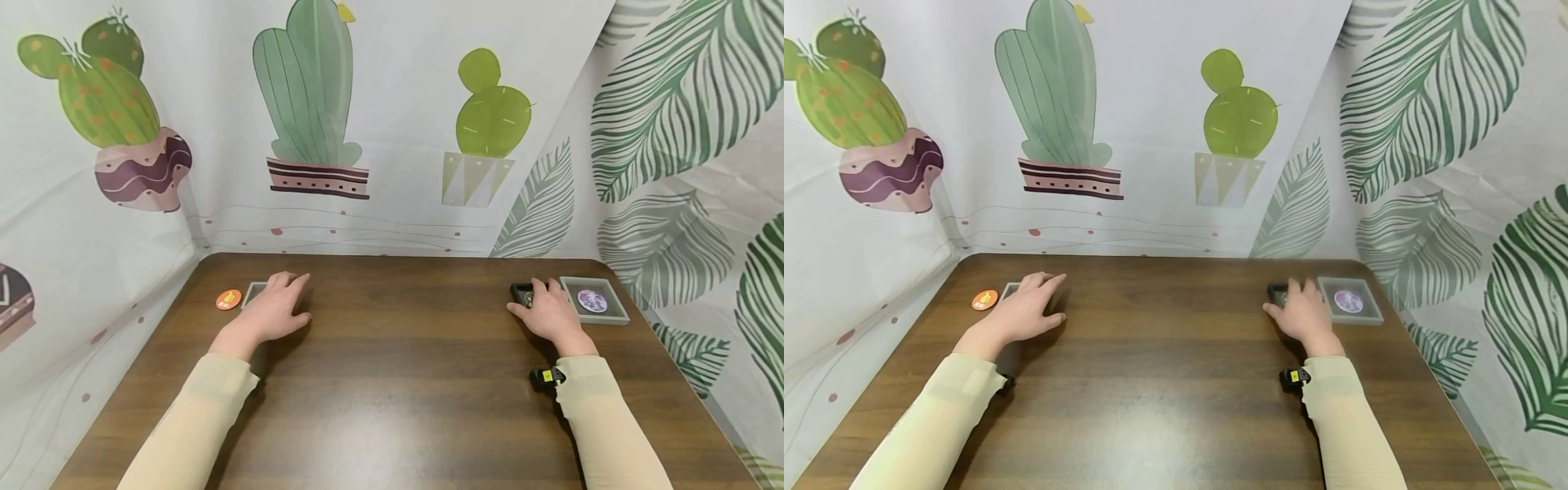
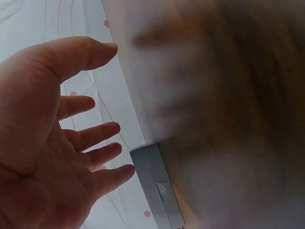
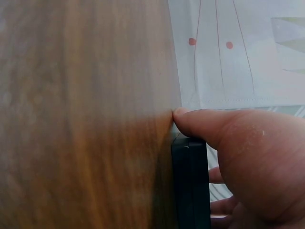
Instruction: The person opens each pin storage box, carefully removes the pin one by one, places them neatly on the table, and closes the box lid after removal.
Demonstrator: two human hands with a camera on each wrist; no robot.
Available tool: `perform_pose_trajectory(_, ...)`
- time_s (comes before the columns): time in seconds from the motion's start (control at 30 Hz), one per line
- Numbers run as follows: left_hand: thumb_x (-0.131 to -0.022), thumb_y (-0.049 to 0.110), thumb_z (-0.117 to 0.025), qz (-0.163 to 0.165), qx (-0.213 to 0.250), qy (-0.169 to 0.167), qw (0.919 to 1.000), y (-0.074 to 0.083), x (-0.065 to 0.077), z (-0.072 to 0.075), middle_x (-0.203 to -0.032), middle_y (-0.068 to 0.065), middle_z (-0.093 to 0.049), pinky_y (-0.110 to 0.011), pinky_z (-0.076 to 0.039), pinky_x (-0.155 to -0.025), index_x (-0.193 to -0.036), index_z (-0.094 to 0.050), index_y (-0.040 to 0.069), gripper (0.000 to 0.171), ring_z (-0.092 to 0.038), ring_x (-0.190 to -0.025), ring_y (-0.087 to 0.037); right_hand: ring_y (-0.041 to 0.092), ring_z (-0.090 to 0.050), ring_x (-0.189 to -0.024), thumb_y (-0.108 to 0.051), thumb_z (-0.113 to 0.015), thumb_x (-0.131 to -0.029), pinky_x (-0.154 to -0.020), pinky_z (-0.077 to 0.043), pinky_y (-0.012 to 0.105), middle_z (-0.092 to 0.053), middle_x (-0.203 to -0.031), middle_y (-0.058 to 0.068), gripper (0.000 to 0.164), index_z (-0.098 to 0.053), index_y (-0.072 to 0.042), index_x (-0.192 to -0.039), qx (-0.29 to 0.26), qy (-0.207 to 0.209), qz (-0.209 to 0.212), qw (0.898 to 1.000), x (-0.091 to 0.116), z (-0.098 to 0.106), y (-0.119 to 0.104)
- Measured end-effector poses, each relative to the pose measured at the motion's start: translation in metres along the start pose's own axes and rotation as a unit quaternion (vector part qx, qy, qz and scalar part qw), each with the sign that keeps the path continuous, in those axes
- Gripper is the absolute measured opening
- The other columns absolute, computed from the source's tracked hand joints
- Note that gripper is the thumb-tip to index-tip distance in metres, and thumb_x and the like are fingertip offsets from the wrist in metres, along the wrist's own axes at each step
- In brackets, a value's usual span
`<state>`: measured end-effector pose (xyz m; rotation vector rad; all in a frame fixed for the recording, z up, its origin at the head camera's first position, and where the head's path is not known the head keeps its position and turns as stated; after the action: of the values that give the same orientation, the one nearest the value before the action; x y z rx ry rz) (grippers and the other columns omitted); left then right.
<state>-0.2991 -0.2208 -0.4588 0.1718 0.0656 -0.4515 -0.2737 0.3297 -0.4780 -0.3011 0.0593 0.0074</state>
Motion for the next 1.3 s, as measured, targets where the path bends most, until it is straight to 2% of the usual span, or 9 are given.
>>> perform_pose_trajectory(0.23, -0.083, 0.037, -0.071, 0.001, 0.0, 0.004, 1.0, 0.003, -0.001, -0.001, -0.142, -0.023, -0.039, -0.054, -0.037, -0.102, -0.151, -0.032, 0.004, 0.085, -0.028, -0.135, -0.04, 0.053, -0.032, -0.128, -0.051, -0.064, -0.09, -0.099, -0.033, 0.066, -0.029, -0.143, 0.038, 0.09, -0.028, 0.009, -0.147, -0.012, 0.01, -0.001, 1.0, 0.0, 0.001, -0.002)
perform_pose_trajectory(0.4, -0.085, 0.039, -0.07, -0.006, 0.003, 0.002, 1.0, 0.011, -0.001, -0.002, -0.143, -0.023, -0.038, -0.053, -0.038, -0.102, -0.152, -0.031, 0.004, 0.085, -0.029, -0.135, -0.039, 0.05, -0.035, -0.128, -0.053, -0.065, -0.087, -0.096, -0.037, 0.064, -0.031, -0.144, 0.035, 0.091, -0.03, 0.006, -0.148, -0.022, 0.014, -0.004, 1.0, -0.001, 0.001, -0.012)
perform_pose_trajectory(0.7, -0.086, 0.045, -0.069, -0.029, 0.058, -0.028, 0.9975, 0.046, -0.001, -0.001, -0.148, -0.02, -0.036, -0.051, -0.038, -0.102, -0.154, -0.028, 0.005, 0.088, -0.031, -0.137, -0.035, 0.047, -0.035, -0.129, -0.053, -0.067, -0.085, -0.097, -0.038, 0.061, -0.034, -0.144, 0.032, 0.09, -0.033, 0.003, -0.147, -0.02, 0.023, 0.025, 0.999, 0.003, -0.006, -0.04)
perform_pose_trajectory(0.9, -0.086, 0.047, -0.069, -0.043, 0.063, -0.035, 0.9965, 0.068, 0.001, 0.001, -0.148, -0.019, -0.038, -0.048, -0.041, -0.1, -0.153, -0.029, 0.006, 0.088, -0.034, -0.136, -0.031, 0.047, -0.039, -0.127, -0.053, -0.068, -0.084, -0.096, -0.04, 0.06, -0.035, -0.146, 0.029, 0.09, -0.034, 0.002, -0.148, -0.018, 0.026, 0.044, 0.999, 0.009, -0.01, -0.06)
perform_pose_trajectory(1.17, -0.089, 0.048, -0.065, -0.069, 0.066, -0.048, 0.9943, 0.089, 0.004, -0.004, -0.149, -0.02, -0.038, -0.049, -0.039, -0.103, -0.153, -0.029, 0.004, 0.085, -0.033, -0.137, -0.032, 0.045, -0.04, -0.128, -0.055, -0.067, -0.084, -0.094, -0.042, 0.059, -0.036, -0.146, 0.029, 0.089, -0.036, -0.001, -0.147, -0.016, 0.024, 0.07, 0.997, 0.016, -0.013, -0.088)
perform_pose_trajectory(1.3, -0.09, 0.05, -0.064, -0.08, 0.087, -0.056, 0.9915, 0.097, 0.006, -0.007, -0.15, -0.016, -0.039, -0.045, -0.037, -0.105, -0.153, -0.029, 0.004, 0.085, -0.036, -0.136, -0.027, 0.044, -0.039, -0.129, -0.056, -0.067, -0.084, -0.095, -0.042, 0.058, -0.035, -0.147, 0.029, 0.09, -0.037, -0.002, -0.148, -0.019, 0.018, 0.088, 0.996, 0.021, -0.015, -0.101)
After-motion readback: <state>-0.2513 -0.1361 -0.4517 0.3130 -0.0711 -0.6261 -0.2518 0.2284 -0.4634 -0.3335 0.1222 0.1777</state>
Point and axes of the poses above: each hand's wrist, its own x-axis away from the middle knuckle, its own z-axis out of the back of the hand, y = z × x, the point moved 1 cm from there along -x, towards the middle knuckle
